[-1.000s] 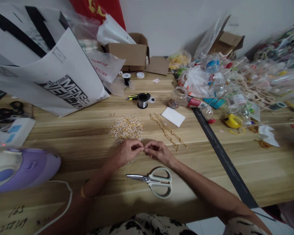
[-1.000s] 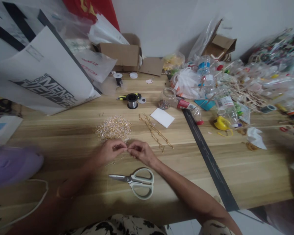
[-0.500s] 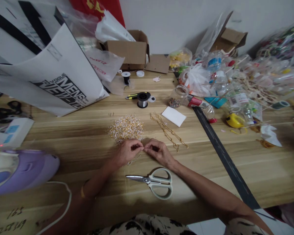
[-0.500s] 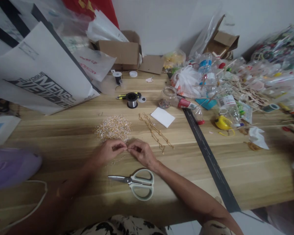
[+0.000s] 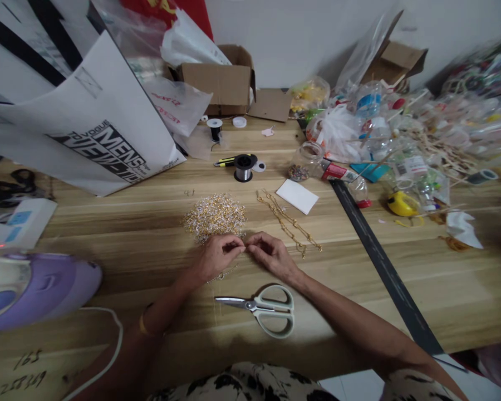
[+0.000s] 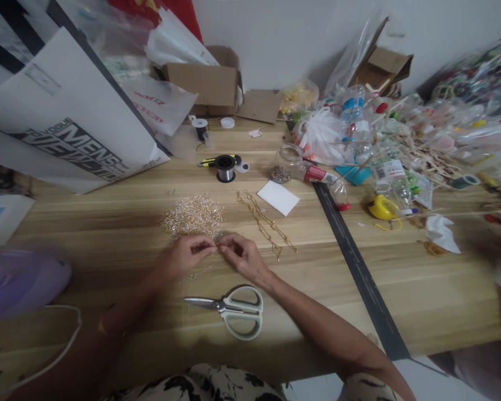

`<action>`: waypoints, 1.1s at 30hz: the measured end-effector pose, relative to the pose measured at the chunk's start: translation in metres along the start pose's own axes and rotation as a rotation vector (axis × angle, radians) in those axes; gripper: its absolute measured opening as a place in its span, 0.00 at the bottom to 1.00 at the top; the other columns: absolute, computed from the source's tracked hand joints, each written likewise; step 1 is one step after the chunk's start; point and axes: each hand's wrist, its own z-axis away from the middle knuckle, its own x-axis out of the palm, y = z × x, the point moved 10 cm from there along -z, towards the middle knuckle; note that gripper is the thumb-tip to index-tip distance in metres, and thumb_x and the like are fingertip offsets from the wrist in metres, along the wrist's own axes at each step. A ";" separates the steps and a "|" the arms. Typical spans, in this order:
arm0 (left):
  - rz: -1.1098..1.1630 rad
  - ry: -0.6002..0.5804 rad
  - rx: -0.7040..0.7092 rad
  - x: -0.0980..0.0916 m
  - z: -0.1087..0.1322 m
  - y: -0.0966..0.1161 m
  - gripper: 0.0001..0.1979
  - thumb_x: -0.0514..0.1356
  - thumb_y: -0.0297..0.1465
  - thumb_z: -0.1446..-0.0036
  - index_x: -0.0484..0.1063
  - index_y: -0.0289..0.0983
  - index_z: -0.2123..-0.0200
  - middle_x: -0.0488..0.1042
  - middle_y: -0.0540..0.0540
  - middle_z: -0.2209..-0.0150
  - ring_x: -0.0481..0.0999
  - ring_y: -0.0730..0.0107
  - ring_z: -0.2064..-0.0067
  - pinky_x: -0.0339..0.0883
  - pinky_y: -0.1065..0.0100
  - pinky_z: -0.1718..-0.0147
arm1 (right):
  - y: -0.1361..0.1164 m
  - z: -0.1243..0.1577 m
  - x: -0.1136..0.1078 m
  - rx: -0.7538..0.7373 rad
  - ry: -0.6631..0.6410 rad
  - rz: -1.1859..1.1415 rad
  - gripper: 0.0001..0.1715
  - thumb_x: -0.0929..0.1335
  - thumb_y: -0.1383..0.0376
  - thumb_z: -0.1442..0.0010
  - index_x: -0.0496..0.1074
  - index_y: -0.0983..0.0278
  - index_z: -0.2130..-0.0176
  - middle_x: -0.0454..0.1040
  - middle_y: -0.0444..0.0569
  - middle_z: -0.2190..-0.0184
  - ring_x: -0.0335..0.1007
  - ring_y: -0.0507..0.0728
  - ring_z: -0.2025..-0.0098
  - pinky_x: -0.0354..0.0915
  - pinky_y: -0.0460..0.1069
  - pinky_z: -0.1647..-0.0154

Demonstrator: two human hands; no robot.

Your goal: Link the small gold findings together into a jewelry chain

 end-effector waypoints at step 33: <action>0.027 0.030 0.021 -0.005 -0.001 -0.004 0.05 0.59 0.28 0.49 0.73 0.34 0.74 0.76 0.49 0.74 0.72 0.73 0.72 0.63 0.74 0.71 | 0.005 0.001 0.009 0.076 -0.033 -0.150 0.14 0.68 0.57 0.46 0.68 0.66 0.70 0.63 0.42 0.79 0.55 0.47 0.79 0.52 0.43 0.80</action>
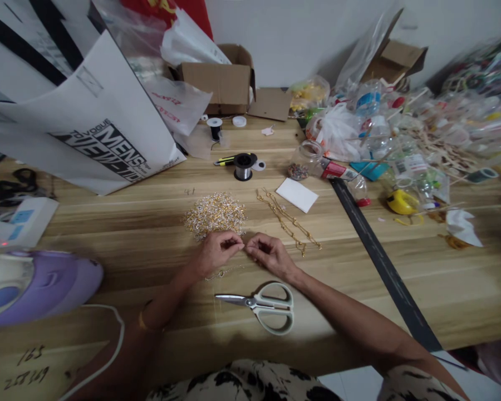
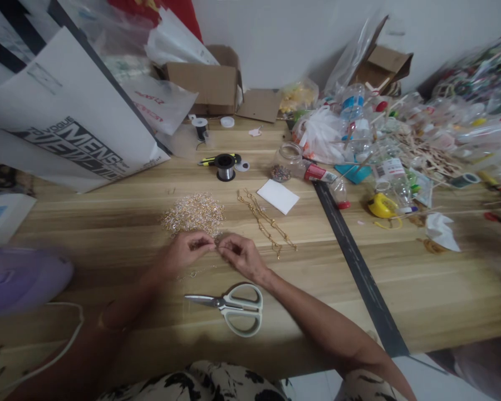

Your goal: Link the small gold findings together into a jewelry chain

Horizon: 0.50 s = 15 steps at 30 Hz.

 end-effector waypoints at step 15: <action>-0.376 -0.301 0.193 0.002 0.009 -0.003 0.07 0.56 0.27 0.45 0.75 0.36 0.69 0.74 0.46 0.68 0.71 0.70 0.65 0.61 0.71 0.64 | 0.001 0.000 -0.003 0.018 0.002 -0.036 0.17 0.68 0.55 0.46 0.67 0.67 0.69 0.61 0.40 0.81 0.53 0.46 0.81 0.51 0.42 0.83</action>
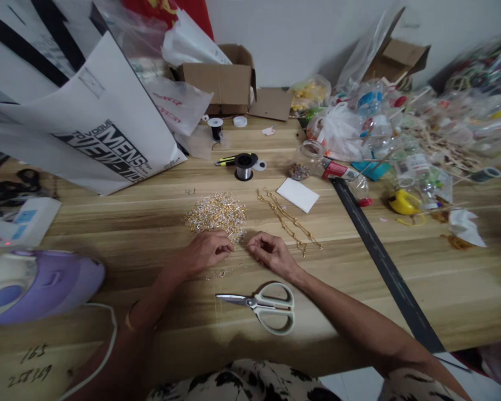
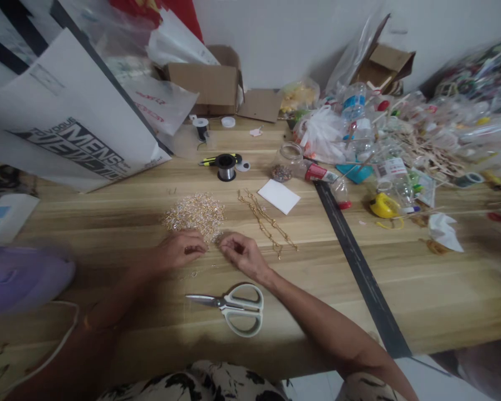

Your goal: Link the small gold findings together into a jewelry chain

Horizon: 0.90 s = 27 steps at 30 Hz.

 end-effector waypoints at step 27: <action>-0.009 0.091 0.010 -0.006 0.000 0.002 0.07 0.55 0.25 0.44 0.72 0.35 0.71 0.72 0.46 0.70 0.69 0.70 0.67 0.60 0.71 0.66 | 0.001 0.000 0.000 -0.003 -0.004 0.015 0.16 0.68 0.55 0.45 0.66 0.67 0.69 0.62 0.40 0.81 0.54 0.46 0.81 0.52 0.42 0.83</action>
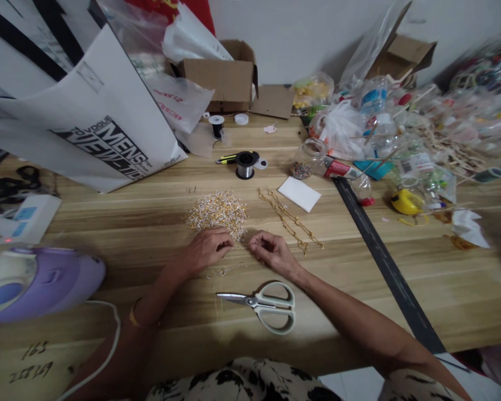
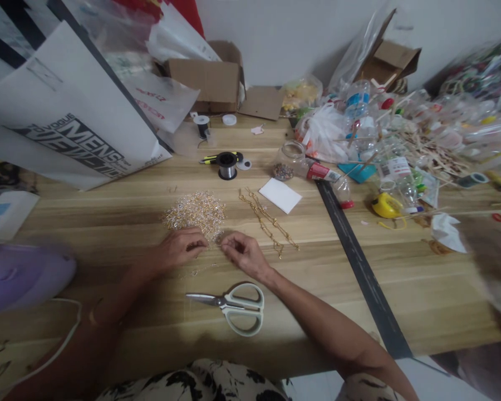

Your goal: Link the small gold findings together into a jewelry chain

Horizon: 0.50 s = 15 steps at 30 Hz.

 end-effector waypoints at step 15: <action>0.598 0.222 -0.327 0.001 0.003 -0.030 0.04 0.61 0.29 0.53 0.70 0.32 0.75 0.73 0.48 0.75 0.72 0.74 0.72 0.65 0.73 0.71 | 0.000 0.000 0.000 -0.011 0.003 0.002 0.17 0.67 0.54 0.45 0.65 0.66 0.70 0.61 0.40 0.80 0.54 0.47 0.81 0.52 0.42 0.81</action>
